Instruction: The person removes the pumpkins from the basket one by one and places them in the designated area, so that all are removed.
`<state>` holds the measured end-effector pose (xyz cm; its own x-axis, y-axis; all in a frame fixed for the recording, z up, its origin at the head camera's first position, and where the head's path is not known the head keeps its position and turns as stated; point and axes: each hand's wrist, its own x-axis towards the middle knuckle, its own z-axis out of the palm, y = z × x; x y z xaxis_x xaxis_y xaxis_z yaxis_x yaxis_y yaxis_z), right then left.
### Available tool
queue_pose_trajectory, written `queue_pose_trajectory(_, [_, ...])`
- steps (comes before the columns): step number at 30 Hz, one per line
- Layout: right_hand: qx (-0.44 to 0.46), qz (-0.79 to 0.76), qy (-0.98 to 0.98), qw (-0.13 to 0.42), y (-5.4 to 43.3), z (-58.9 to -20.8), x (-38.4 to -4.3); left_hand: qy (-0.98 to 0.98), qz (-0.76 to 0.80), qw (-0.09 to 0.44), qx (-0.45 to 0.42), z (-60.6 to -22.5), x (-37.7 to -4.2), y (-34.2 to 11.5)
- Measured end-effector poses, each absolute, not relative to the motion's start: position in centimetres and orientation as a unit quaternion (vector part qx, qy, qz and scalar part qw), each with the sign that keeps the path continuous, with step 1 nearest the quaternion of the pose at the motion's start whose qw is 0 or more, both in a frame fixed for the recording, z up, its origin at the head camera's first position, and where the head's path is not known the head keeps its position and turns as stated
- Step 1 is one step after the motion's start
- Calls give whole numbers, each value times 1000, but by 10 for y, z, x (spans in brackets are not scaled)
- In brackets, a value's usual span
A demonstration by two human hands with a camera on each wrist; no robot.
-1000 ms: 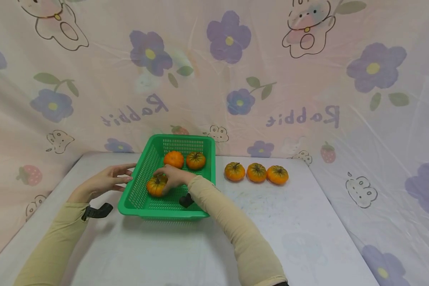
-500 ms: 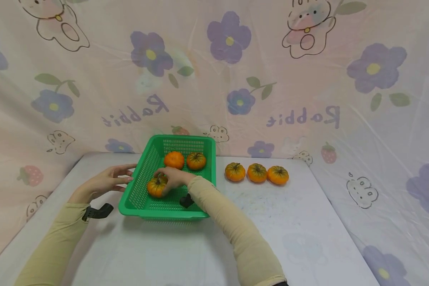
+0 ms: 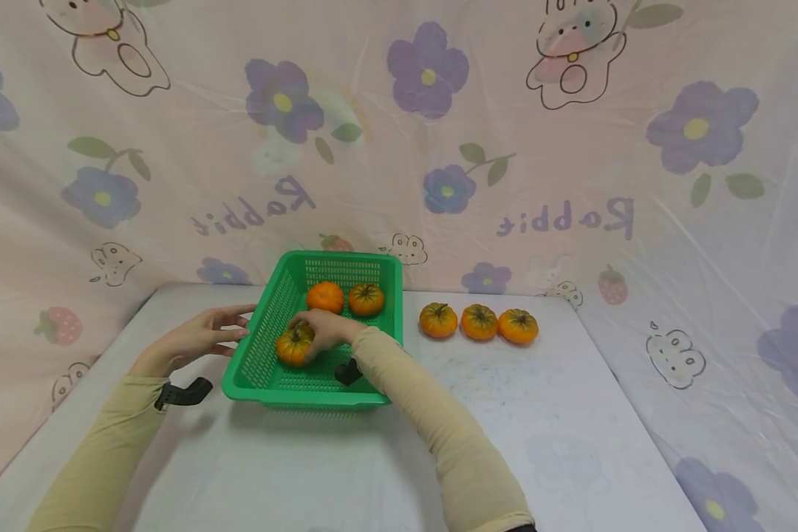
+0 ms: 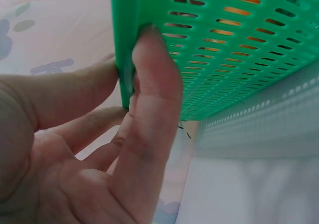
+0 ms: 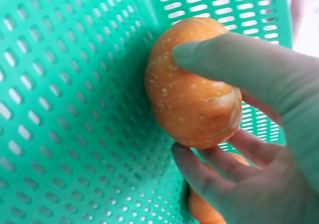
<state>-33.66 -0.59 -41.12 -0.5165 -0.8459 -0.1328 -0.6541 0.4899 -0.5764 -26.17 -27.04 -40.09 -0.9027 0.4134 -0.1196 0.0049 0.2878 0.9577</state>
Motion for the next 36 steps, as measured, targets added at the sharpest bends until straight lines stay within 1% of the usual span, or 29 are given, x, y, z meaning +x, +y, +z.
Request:
queue_pose_trajectory(7, [-434, -267, 836, 204, 0, -404, -338, 782, 583, 177, 133, -402, -262, -271])
queue_pose_trajectory(22, [-430, -354, 817, 150, 30, -371, -343, 786, 579, 169, 139, -402, -260, -270])
queue_pose_trajectory(32, [-420, -367, 824, 102, 61, -351, -337, 788, 576, 166, 138, -401, -258, -269])
queue_pose_trajectory(36, [-416, -388, 817, 97, 78, -346, -334, 789, 575, 166, 139, -402, -258, -269])
